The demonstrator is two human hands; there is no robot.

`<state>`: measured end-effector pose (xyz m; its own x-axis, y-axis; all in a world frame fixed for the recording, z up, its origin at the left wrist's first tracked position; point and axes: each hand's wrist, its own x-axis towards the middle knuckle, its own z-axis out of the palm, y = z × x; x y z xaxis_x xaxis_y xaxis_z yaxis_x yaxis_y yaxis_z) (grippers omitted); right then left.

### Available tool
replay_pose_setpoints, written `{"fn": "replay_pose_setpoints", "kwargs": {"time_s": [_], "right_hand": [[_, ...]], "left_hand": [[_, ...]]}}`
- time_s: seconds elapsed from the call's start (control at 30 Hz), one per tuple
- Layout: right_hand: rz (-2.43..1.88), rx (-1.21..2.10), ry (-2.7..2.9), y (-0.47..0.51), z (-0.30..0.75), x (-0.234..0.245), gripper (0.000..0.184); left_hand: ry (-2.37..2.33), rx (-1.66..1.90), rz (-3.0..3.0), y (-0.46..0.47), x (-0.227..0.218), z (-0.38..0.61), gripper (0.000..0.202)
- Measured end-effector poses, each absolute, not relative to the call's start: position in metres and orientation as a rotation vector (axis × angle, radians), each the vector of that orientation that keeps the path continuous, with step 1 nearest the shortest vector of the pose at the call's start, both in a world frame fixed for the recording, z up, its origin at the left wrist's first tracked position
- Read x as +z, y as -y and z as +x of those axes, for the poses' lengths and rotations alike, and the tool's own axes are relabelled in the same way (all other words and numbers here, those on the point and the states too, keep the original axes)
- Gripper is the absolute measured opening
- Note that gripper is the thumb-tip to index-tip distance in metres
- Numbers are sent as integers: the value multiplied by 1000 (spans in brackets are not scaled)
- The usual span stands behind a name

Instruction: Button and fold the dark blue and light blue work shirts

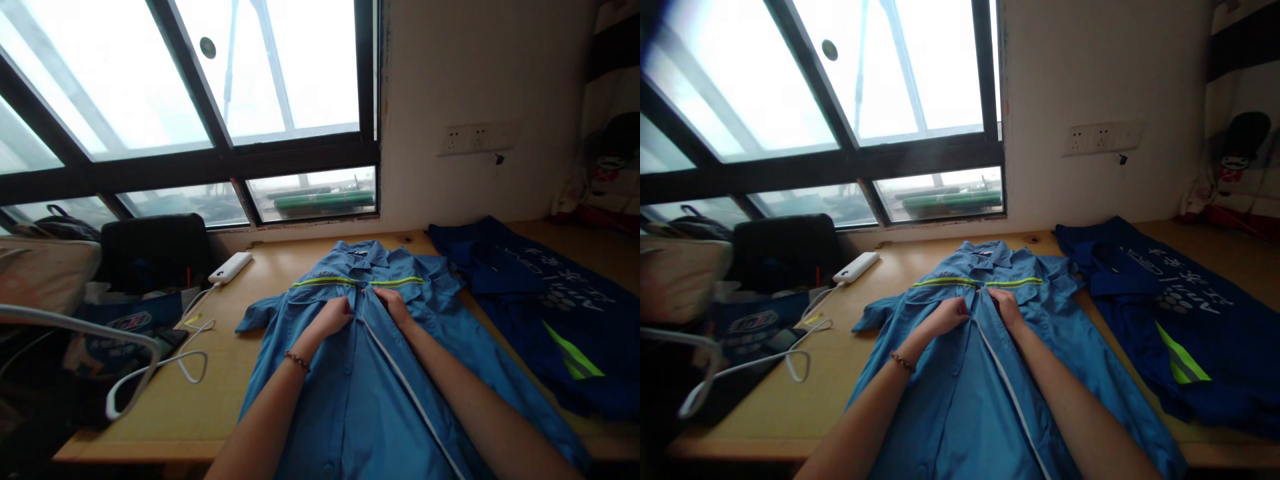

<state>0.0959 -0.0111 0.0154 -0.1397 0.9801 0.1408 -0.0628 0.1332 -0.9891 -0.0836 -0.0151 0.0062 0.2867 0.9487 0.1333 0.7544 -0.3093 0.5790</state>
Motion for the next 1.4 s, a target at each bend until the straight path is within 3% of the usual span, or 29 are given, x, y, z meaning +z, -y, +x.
{"fn": "replay_pose_setpoints", "kwargs": {"time_s": [0.17,0.5,0.8,0.9,1.13,1.4], "right_hand": [[-959,1550,1335,22,84,15,27],[-1084,1242,1523,14,85,5,29],[-948,1561,1303,23,85,10,28],[-1008,1417,1397,20,86,7,29],[-1310,566,1803,22,83,0,9],[-1337,567,1863,29,80,4,11]], "left_hand": [[-1425,666,1800,17,10,-86,15],[-1119,791,1036,23,25,-73,25],[-1064,1017,1075,24,22,-66,23],[-1052,1050,1045,24,19,-59,26],[-1217,1057,1119,25,9,-47,37],[-1161,1121,1035,25,1,-47,25]]}}
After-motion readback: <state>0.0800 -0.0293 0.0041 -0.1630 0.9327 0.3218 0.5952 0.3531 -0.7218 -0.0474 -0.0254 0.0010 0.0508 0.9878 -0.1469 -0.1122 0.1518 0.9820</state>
